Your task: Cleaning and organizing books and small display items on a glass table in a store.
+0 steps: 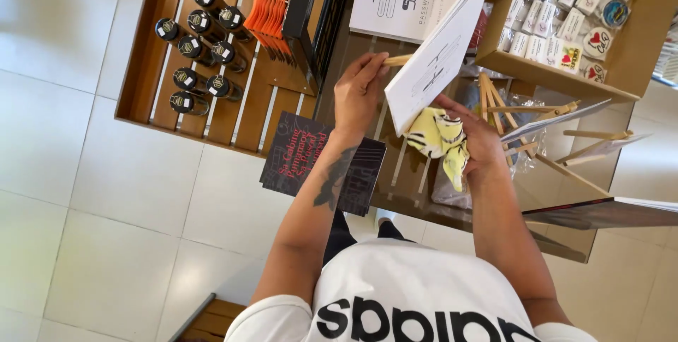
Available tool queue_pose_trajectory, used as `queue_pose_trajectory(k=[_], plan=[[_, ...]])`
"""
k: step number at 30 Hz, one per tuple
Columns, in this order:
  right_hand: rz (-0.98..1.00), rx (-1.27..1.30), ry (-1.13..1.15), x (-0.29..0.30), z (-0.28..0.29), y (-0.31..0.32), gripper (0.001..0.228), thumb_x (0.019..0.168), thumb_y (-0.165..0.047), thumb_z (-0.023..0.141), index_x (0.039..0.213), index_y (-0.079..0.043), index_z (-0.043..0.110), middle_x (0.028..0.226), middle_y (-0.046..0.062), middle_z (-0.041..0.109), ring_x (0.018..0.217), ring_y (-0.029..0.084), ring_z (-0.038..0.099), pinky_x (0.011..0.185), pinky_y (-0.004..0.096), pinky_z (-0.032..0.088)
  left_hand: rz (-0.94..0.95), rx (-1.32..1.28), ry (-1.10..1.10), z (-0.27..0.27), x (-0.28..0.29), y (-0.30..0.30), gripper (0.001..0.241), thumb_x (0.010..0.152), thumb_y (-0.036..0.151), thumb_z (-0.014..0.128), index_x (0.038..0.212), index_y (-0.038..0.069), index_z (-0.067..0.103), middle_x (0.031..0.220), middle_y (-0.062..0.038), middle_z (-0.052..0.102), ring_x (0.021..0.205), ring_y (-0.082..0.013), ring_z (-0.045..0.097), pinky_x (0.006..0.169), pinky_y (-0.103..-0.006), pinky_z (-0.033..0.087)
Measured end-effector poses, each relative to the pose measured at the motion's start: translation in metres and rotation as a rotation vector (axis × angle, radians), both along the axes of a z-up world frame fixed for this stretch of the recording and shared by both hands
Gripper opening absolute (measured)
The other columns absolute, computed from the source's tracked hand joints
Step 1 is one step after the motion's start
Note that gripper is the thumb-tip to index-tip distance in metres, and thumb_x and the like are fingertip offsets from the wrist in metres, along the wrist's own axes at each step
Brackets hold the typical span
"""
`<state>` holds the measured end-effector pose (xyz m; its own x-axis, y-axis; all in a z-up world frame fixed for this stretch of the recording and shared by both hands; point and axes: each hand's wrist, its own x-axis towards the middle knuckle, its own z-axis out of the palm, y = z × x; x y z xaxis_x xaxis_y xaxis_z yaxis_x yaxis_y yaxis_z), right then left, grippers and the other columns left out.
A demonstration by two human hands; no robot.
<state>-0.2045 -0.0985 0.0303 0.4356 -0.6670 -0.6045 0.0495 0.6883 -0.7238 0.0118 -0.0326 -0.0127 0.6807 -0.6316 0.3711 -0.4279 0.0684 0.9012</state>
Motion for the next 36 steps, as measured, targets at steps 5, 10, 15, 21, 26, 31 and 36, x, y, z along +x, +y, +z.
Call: queue_pose_trajectory(k=[5, 10, 15, 21, 26, 31, 36], plan=[[-0.048, -0.019, -0.041, 0.019, -0.006, -0.026, 0.049, 0.093, -0.009, 0.061, 0.141, 0.001, 0.061, 0.113, 0.022, 0.074, 0.102, 0.029, 0.076, 0.092, 0.043, 0.063, -0.024, -0.028, 0.007, 0.003, 0.019, -0.03, 0.022, 0.097, 0.017, 0.073, 0.118, 0.021, 0.076, 0.11, -0.007, 0.074, 0.102, -0.0287, 0.074, 0.086, -0.0384, 0.062], [-0.046, 0.026, -0.165, 0.028, -0.008, -0.043, 0.055, 0.094, -0.01, 0.059, 0.147, 0.001, 0.054, 0.121, 0.026, 0.07, 0.109, 0.035, 0.073, 0.096, 0.049, 0.06, -0.022, 0.07, -0.004, -0.001, 0.03, -0.053, 0.021, 0.1, 0.022, 0.069, 0.12, 0.025, 0.075, 0.113, 0.0, 0.073, 0.104, -0.0246, 0.074, 0.09, -0.0384, 0.062], [-0.025, 0.075, -0.31, 0.036, -0.028, -0.059, 0.061, 0.098, -0.014, 0.054, 0.157, -0.001, 0.043, 0.127, 0.024, 0.068, 0.114, 0.036, 0.071, 0.095, 0.052, 0.06, -0.018, 0.09, 0.021, -0.005, 0.037, -0.074, 0.021, 0.102, 0.023, 0.068, 0.121, 0.024, 0.074, 0.113, -0.001, 0.073, 0.104, -0.0254, 0.074, 0.09, -0.0385, 0.063], [-0.116, 0.118, -0.22, 0.06, 0.0, -0.068, 0.063, 0.087, -0.013, 0.057, 0.148, 0.003, 0.051, 0.145, 0.016, 0.06, 0.119, 0.021, 0.067, 0.097, 0.027, 0.058, -0.076, 0.132, 0.031, 0.0, 0.049, -0.092, 0.026, 0.098, 0.009, 0.067, 0.123, 0.013, 0.071, 0.121, -0.006, 0.069, 0.094, -0.0153, 0.073, 0.083, -0.0255, 0.064], [-0.159, 0.084, -0.251, 0.07, -0.001, -0.078, 0.057, 0.089, -0.011, 0.051, 0.144, 0.004, 0.056, 0.135, 0.018, 0.066, 0.114, 0.023, 0.069, 0.094, 0.03, 0.059, -0.068, 0.151, 0.033, -0.011, 0.055, -0.107, 0.026, 0.098, 0.01, 0.067, 0.124, 0.012, 0.07, 0.12, -0.006, 0.068, 0.097, -0.0148, 0.073, 0.085, -0.0245, 0.064], [-0.207, 0.104, -0.243, 0.067, -0.026, -0.099, 0.046, 0.092, -0.009, 0.054, 0.135, 0.004, 0.063, 0.127, 0.019, 0.07, 0.109, 0.025, 0.07, 0.092, 0.032, 0.059, -0.058, 0.169, 0.056, -0.015, 0.058, -0.118, 0.025, 0.098, 0.011, 0.067, 0.123, 0.011, 0.071, 0.121, -0.007, 0.069, 0.098, -0.0155, 0.073, 0.087, -0.0249, 0.064], [-0.252, 0.146, -0.253, 0.074, -0.037, -0.109, 0.043, 0.093, -0.013, 0.052, 0.127, 0.007, 0.069, 0.118, 0.02, 0.073, 0.093, 0.026, 0.074, 0.075, 0.032, 0.063, -0.027, 0.13, 0.062, -0.018, 0.061, -0.129, 0.023, 0.099, 0.012, 0.066, 0.12, 0.006, 0.072, 0.116, -0.006, 0.07, 0.09, -0.0141, 0.072, 0.081, -0.0244, 0.062]])
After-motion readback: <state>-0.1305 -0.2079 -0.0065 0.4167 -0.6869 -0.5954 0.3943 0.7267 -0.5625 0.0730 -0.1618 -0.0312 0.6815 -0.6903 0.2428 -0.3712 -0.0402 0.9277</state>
